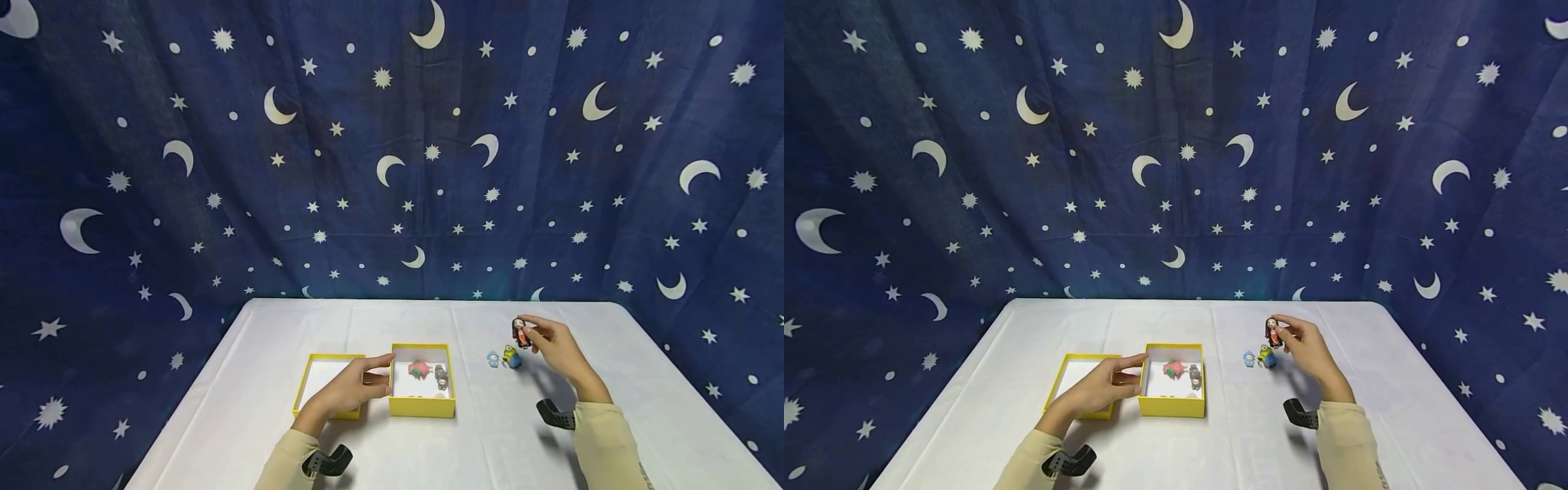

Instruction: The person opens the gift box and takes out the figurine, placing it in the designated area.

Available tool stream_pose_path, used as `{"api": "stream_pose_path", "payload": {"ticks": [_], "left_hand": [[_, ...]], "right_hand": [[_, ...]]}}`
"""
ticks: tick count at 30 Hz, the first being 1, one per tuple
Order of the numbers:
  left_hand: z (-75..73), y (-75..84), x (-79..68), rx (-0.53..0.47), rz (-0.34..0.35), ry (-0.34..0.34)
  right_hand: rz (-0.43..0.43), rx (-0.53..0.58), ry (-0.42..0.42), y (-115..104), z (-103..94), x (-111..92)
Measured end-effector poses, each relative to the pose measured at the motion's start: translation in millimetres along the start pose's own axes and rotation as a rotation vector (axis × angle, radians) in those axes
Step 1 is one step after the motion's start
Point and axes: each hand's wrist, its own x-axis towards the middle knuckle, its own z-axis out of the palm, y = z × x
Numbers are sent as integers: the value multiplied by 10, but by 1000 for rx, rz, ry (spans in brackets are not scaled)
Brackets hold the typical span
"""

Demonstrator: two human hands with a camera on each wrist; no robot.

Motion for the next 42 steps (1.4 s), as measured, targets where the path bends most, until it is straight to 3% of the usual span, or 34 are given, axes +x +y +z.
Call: {"api": "stream_pose_path", "payload": {"ticks": [8, 24, 42], "left_hand": [[-12, -11, -3, -5, 5, -12], [-13, -15, 0, 6, 6, -13], [-12, -22, 6, -3, 3, -12]], "right_hand": [[16, 32, -15, 168, -20, -5], [182, 27, -36, 416, -19, -70], [239, -94, -78, 546, 73, -85]]}}
